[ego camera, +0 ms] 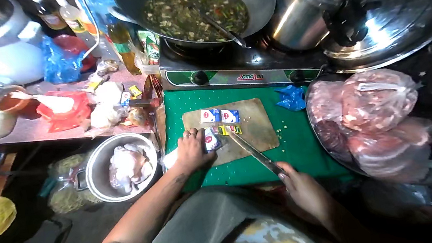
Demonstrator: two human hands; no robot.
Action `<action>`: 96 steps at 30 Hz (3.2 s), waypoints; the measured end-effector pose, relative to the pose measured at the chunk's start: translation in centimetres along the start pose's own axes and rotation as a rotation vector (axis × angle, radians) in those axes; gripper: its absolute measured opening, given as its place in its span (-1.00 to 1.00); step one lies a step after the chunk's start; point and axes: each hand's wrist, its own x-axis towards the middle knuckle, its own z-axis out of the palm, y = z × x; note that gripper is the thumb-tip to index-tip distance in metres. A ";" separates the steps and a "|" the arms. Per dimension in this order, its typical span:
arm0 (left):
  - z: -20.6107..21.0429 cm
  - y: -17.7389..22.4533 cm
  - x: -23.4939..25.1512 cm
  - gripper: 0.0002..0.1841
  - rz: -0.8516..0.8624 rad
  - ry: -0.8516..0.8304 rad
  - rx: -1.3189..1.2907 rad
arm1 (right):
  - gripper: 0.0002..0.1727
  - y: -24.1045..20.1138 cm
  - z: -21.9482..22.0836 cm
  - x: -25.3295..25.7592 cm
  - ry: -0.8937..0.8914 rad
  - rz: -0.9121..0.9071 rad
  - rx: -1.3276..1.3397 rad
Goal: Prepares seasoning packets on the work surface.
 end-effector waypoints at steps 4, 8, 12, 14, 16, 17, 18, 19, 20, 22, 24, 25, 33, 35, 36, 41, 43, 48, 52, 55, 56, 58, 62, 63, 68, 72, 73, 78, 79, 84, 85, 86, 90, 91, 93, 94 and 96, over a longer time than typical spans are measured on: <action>0.2 -0.2 -0.1 0.00 0.017 0.001 0.007 | -0.29 -1.5 -0.4 -1.2 -0.086 -0.043 -0.167; 0.3 -0.1 0.1 -0.07 0.019 -0.004 0.034 | -0.23 -3.4 -1.8 -1.1 -0.139 -0.040 -0.278; 0.2 -0.1 0.2 -0.17 0.016 -0.006 0.037 | -0.19 -5.2 -3.0 -1.1 -0.198 0.010 -0.356; 0.6 -0.3 0.1 -0.23 0.037 0.022 0.036 | -0.20 -5.9 -3.2 -0.8 -0.198 0.003 -0.348; 0.9 -0.4 0.0 -0.28 0.063 0.062 0.020 | -0.20 -6.5 -2.9 -0.5 -0.164 -0.022 -0.346; 1.1 -0.5 -0.1 -0.30 0.077 0.083 0.011 | -0.19 -6.8 -2.7 -0.4 -0.137 -0.040 -0.353; 1.1 -0.6 -0.2 -0.33 0.100 0.104 0.003 | -0.18 -7.2 -2.4 -0.3 -0.114 -0.058 -0.355; 1.2 -0.7 -0.4 -0.37 0.128 0.108 -0.001 | -0.16 -7.5 -2.1 -0.1 -0.102 -0.074 -0.356; 1.2 -0.6 -0.6 -0.39 0.153 0.105 -0.001 | -0.14 -7.9 -1.8 0.1 -0.102 -0.083 -0.358; 1.1 -0.5 -0.7 -0.43 0.173 0.107 -0.015 | -0.13 -8.5 -1.9 0.4 -0.106 -0.083 -0.362; 1.0 -0.8 -0.8 -0.42 0.176 0.116 -0.036 | -0.23 -8.3 -2.8 0.5 -0.144 -0.077 -0.313; 1.1 -1.0 -1.0 -0.41 0.176 0.120 -0.057 | -0.29 -7.6 -3.6 0.5 -0.179 -0.072 -0.254; 1.3 -3.3 -0.6 -0.33 0.296 0.312 -0.337 | -0.55 3.5 -4.9 3.1 0.218 -0.016 0.055; 1.5 -3.4 -0.9 -0.32 0.374 0.345 -0.366 | -0.49 5.7 -2.8 6.1 0.343 -0.001 0.050; 1.5 -3.3 -1.1 -0.31 0.404 0.350 -0.370 | -0.46 6.3 -2.0 7.6 0.367 0.018 0.043; 1.6 -2.6 -1.8 -0.24 0.522 0.316 -0.328 | -0.42 4.8 0.0 11.4 0.419 0.146 -0.073; 2.0 -2.4 -1.8 -0.24 0.559 0.328 -0.300 | -0.45 1.4 -0.2 10.3 0.502 0.066 -0.051; 2.3 -1.8 -2.1 -0.26 0.611 0.362 -0.241 | -0.48 -8.5 1.6 7.7 0.134 -0.218 0.626; 2.3 -1.5 -2.7 -0.29 0.661 0.416 -0.133 | -0.66 -11.5 3.7 8.7 -0.040 -0.090 0.857; 1.7 -1.3 -3.3 -0.25 0.583 0.375 -0.142 | -0.71 -12.0 4.7 9.0 0.043 -0.085 0.893; 1.3 -0.9 -3.5 -0.25 0.534 0.337 -0.172 | -0.72 -12.0 5.1 8.9 0.111 -0.126 0.870; -0.3 0.2 -3.9 -0.25 0.400 0.221 -0.248 | -0.73 -12.3 5.6 8.5 0.274 -0.240 0.768; -4.4 1.8 -4.2 -0.39 0.255 0.012 -0.239 | -0.72 -12.7 5.3 7.2 0.426 -0.426 0.547; -5.6 1.9 -4.2 -0.46 0.240 -0.030 -0.254 | -0.72 -12.8 5.2 6.8 0.452 -0.469 0.519; -8.7 1.6 -4.4 -0.65 0.289 -0.013 -0.176 | -0.76 -14.1 4.7 4.9 0.566 -0.616 0.426; -9.7 3.2 -6.4 -0.67 0.284 0.094 0.053 | -0.80 -14.7 4.7 4.6 0.683 -0.727 0.297; -9.9 3.2 -6.8 -0.65 0.306 0.104 0.069 | -0.79 -14.9 4.7 4.4 0.686 -0.739 0.272; -11.5 1.4 -8.1 -0.65 0.471 0.034 -0.129 | -0.73 -15.8 4.0 2.4 0.484 -0.789 0.413; -11.7 1.0 -8.3 -0.65 0.500 0.024 -0.166 | -0.71 -15.9 3.8 2.0 0.418 -0.789 0.480; -11.9 0.4 -10.1 -0.78 0.550 0.113 -0.266 | -0.74 -16.9 3.1 1.7 0.493 -0.927 0.576; -11.8 0.5 -10.7 -0.79 0.535 0.146 -0.249 | -0.75 -17.1 3.1 1.7 0.530 -0.945 0.556; -11.6 0.8 -11.1 -0.79 0.516 0.183 -0.221 | -0.76 -17.3 3.1 1.7 0.560 -0.948 0.527; -10.6 0.9 -11.6 -0.81 0.476 0.285 -0.153 | -0.78 -17.9 3.2 1.5 0.638 -0.918 0.401; -10.4 0.8 -11.6 -0.81 0.471 0.304 -0.142 | -0.80 -18.0 3.4 1.5 0.666 -0.920 0.374; -10.0 0.7 -11.6 -0.83 0.465 0.351 -0.133 | -0.85 -18.3 3.7 1.5 0.753 -0.925 0.313; -9.8 0.7 -11.6 -0.85 0.465 0.370 -0.142 | -0.86 -18.4 3.9 1.5 0.781 -0.923 0.293; -9.5 0.6 -11.7 -0.86 0.467 0.379 -0.167 | -0.88 -18.3 4.3 1.4 0.794 -0.910 0.275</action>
